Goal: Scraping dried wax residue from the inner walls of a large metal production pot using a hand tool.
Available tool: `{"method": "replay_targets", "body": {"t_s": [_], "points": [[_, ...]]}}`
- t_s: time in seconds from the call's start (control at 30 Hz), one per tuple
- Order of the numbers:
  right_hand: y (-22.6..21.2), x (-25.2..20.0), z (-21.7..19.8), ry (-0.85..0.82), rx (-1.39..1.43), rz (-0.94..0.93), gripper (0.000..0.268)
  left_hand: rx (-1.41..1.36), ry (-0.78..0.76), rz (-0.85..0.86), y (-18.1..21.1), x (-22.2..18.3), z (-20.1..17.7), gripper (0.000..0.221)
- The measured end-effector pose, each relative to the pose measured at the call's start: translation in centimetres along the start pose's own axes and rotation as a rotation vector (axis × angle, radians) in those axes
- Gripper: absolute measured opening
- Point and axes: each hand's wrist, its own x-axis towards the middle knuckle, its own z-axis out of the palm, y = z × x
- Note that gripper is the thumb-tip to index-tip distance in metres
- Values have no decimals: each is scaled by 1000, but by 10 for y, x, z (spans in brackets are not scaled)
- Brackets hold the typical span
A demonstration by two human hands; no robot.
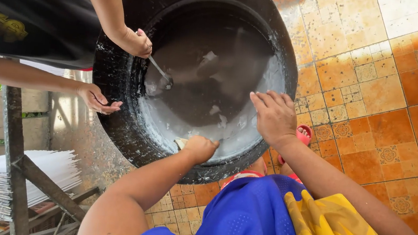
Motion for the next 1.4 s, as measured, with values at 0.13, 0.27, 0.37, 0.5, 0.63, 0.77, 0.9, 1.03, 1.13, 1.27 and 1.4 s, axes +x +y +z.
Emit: {"method": "replay_targets", "body": {"t_s": [0.13,0.27,0.37,0.5,0.63,0.77,0.9,1.03,1.13,1.27,1.4], "points": [[1,0,1,3,-3,-5,38,44,30,47,8,11,6,19],[-2,0,-2,-29,-21,6,39,160,88,73,12,55,65,20],[-2,-1,-1,-41,-17,18,38,177,21,61,11,79,83,22],[0,4,-3,-35,-4,33,37,35,-109,-83,5,84,55,23],[-4,2,-10,-54,31,33,36,-41,-107,-99,-7,45,26,30],[1,0,-1,-27,13,5,38,0,-135,-34,-29,-13,-17,28],[1,-1,2,-24,8,22,37,106,-136,53,-30,-15,12,28],[-2,-1,-4,-39,2,21,36,209,32,82,-2,8,38,21],[-2,4,-5,-56,1,37,35,208,73,62,-7,48,76,20],[-4,-1,-6,-71,10,35,35,221,-80,24,-4,56,84,24],[-2,0,-1,-91,18,51,35,142,-100,-37,-8,29,35,25]]}}
